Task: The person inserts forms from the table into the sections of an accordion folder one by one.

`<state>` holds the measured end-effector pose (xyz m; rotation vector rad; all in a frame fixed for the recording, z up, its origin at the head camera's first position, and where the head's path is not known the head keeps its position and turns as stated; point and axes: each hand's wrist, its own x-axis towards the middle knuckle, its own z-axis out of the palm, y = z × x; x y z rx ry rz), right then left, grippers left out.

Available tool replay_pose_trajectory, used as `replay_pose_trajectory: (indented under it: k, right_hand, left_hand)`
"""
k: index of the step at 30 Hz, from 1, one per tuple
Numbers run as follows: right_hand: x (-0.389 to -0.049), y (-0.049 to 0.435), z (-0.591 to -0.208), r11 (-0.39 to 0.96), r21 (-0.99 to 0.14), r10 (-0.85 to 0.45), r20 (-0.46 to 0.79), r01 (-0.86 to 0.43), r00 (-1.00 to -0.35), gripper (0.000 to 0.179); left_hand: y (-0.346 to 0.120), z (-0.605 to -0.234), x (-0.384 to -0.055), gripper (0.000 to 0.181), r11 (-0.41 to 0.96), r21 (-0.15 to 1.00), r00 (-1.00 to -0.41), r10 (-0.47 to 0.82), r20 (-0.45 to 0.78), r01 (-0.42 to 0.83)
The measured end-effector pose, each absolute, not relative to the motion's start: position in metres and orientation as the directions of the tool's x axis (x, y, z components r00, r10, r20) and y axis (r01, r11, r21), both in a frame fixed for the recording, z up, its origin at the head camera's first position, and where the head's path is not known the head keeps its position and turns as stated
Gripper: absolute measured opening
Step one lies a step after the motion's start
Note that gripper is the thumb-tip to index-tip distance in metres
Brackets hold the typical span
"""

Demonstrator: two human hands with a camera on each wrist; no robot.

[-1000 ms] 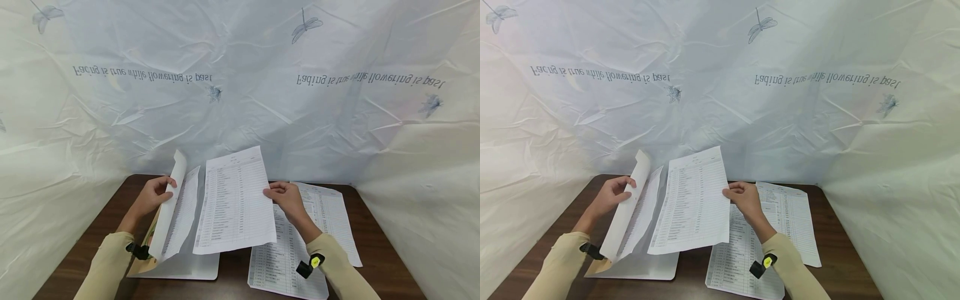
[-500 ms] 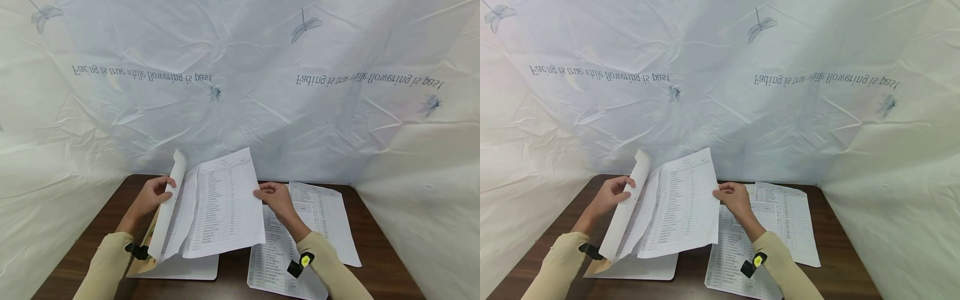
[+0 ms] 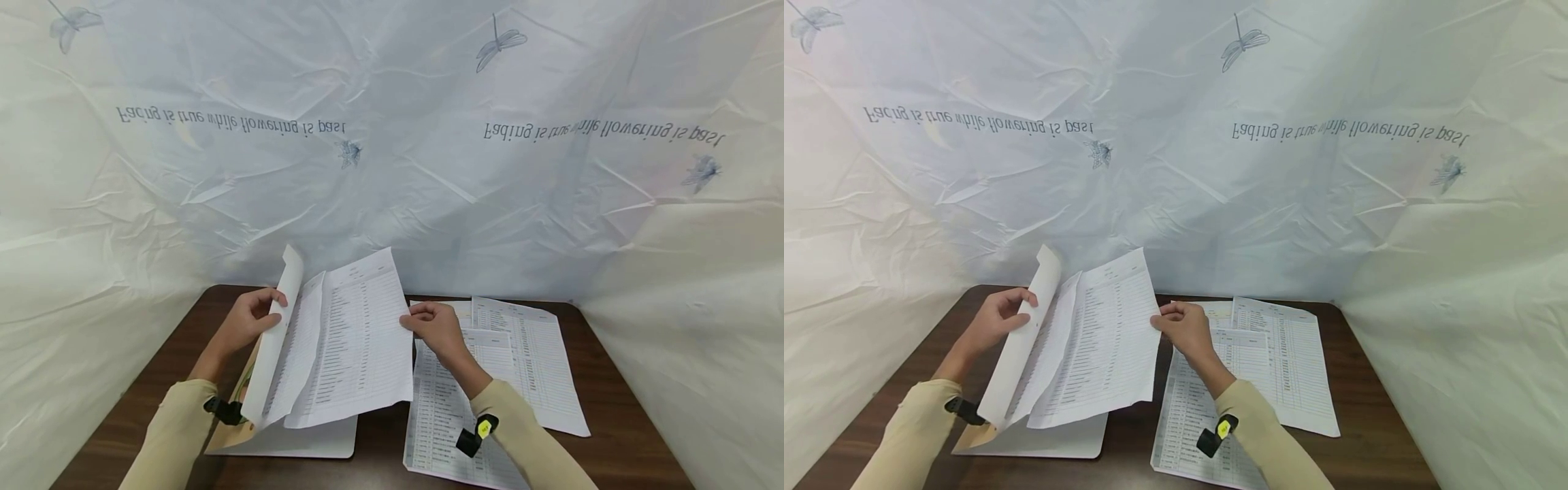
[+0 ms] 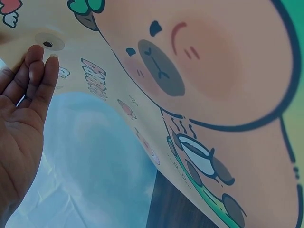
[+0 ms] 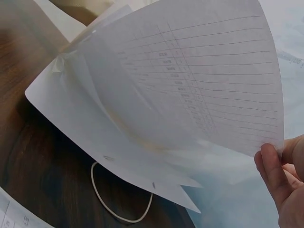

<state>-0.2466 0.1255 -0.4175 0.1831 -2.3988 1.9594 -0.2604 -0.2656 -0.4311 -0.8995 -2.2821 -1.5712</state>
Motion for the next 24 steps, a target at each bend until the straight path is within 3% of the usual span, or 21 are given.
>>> replay_pose_trajectory:
  k: [24]
  right_hand:
    - [-0.235, 0.082, -0.422, -0.012, -0.998, -0.234, 0.059, -0.058, -0.971, 0.031]
  left_hand:
    - [-0.266, -0.429, -0.258, 0.018, 0.225, 0.759, -0.777, 0.348, 0.524, 0.612]
